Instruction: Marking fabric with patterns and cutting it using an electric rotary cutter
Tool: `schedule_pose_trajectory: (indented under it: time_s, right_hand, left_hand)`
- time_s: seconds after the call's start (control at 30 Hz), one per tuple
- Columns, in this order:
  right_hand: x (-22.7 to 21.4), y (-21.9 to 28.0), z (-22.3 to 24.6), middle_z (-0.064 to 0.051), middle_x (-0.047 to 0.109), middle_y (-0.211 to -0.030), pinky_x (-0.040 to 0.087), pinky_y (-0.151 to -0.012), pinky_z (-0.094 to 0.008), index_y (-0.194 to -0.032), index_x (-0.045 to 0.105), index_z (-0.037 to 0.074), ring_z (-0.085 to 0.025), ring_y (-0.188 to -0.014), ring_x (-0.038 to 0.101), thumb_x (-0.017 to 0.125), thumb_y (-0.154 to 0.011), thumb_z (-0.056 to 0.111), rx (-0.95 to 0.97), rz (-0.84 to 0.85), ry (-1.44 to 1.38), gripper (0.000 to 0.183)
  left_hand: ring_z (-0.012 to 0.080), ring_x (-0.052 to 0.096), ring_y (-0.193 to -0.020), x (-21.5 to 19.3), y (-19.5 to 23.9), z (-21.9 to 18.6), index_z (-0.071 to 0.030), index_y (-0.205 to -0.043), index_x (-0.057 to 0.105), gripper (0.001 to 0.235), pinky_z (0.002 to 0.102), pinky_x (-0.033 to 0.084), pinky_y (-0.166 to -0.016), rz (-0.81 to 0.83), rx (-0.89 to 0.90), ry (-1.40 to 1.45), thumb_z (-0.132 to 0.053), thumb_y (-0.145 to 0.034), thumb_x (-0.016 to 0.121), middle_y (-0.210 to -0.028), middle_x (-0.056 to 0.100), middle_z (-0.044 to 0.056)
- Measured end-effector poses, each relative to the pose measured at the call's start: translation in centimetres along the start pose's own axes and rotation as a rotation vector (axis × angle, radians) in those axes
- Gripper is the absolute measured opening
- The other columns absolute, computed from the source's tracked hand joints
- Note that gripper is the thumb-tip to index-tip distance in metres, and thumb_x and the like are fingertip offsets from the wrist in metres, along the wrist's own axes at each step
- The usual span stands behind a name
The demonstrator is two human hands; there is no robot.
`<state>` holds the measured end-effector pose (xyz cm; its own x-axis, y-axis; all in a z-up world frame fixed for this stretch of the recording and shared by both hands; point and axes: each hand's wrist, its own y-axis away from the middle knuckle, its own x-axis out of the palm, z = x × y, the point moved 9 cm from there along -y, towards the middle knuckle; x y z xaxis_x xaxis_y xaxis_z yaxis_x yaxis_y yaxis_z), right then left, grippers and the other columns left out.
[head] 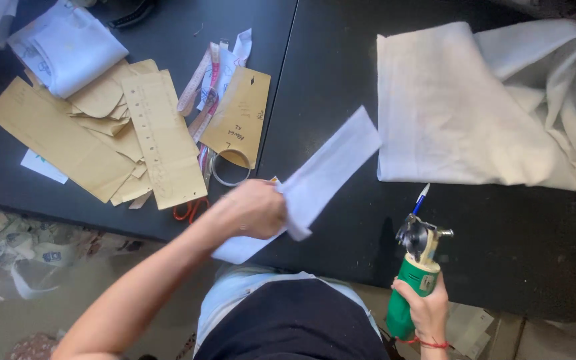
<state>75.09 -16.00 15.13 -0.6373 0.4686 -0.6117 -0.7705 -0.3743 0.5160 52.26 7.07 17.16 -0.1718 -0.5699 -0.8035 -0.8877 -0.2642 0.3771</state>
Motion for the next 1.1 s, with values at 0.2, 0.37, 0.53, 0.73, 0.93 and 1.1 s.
schedule_pose_trajectory:
  time_s: [0.2, 0.37, 0.53, 0.73, 0.93, 1.1]
  right_hand:
    - [3.7, -2.2, 2.1, -0.008, 0.061, -0.082, 0.041, -0.063, -0.033, -0.091, 0.056, 0.010, -0.022, -0.071, 0.056, 0.069, -0.051, 0.029, -0.029, 0.279, 0.494, 0.046]
    - [6.9, -3.5, 4.6, -0.011, 0.061, -0.087, 0.041, -0.072, -0.038, -0.101, 0.053, 0.014, -0.027, -0.084, 0.056, 0.071, -0.052, 0.036, -0.018, 0.417, 0.599, 0.056]
    - [9.1, -3.4, 6.9, -0.018, 0.059, -0.097, 0.042, -0.082, -0.044, -0.109, 0.049, 0.013, -0.033, -0.100, 0.054, 0.075, -0.052, 0.043, -0.025, 0.497, 0.638, 0.069]
    - [9.8, -3.3, 7.9, -0.017, 0.059, -0.093, 0.042, -0.080, -0.044, -0.105, 0.049, 0.013, -0.033, -0.096, 0.055, 0.073, -0.057, 0.046, -0.019, 0.464, 0.614, 0.064]
    - [10.3, -3.4, 8.9, -0.017, 0.058, -0.095, 0.041, -0.081, -0.043, -0.103, 0.048, 0.013, -0.031, -0.099, 0.053, 0.072, -0.057, 0.047, 0.007, 0.464, 0.622, 0.062]
    - [10.9, -3.9, 9.6, -0.017, 0.058, -0.095, 0.041, -0.081, -0.043, -0.103, 0.048, 0.012, -0.031, -0.099, 0.053, 0.072, -0.057, 0.047, -0.028, 0.451, 0.621, 0.062]
  left_hand:
    - [0.0223, 0.039, -0.119, -1.8, 5.1, 5.6, -0.017, -0.074, 0.069, 0.021, 0.059, 0.010, -0.105, 0.054, -0.339, -0.127, -0.014, -0.075, 0.048, -0.111, 0.055, 0.001]
    - [0.0145, 0.051, -0.107, 3.4, -2.6, 2.4, -0.023, -0.071, 0.062, 0.013, 0.059, 0.017, -0.099, -0.552, -0.305, 0.022, -0.012, -0.068, 0.056, -0.106, 0.058, -0.003]
    - [0.0219, 0.025, -0.129, 3.8, -7.5, 2.0, -0.015, -0.119, 0.047, 0.054, 0.059, 0.014, -0.101, -0.842, -0.491, 0.057, -0.028, -0.071, 0.068, -0.138, 0.030, 0.005]
    - [0.0224, 0.000, -0.134, 4.9, -9.3, 2.7, -0.021, -0.137, 0.019, 0.071, 0.057, -0.003, -0.103, -0.619, -0.594, 0.101, -0.043, -0.081, 0.058, -0.145, 0.004, 0.006]
    - [0.0220, -0.003, -0.134, 4.7, -9.2, 2.9, -0.022, -0.138, 0.018, 0.071, 0.055, -0.006, -0.103, -0.575, -0.606, 0.128, -0.042, -0.081, 0.056, -0.145, 0.000, 0.006]
    - [0.0218, -0.005, -0.134, 5.4, -9.5, 3.1, -0.023, -0.138, 0.015, 0.073, 0.055, -0.008, -0.103, -0.539, -0.602, 0.159, -0.042, -0.081, 0.056, -0.145, -0.002, 0.006]
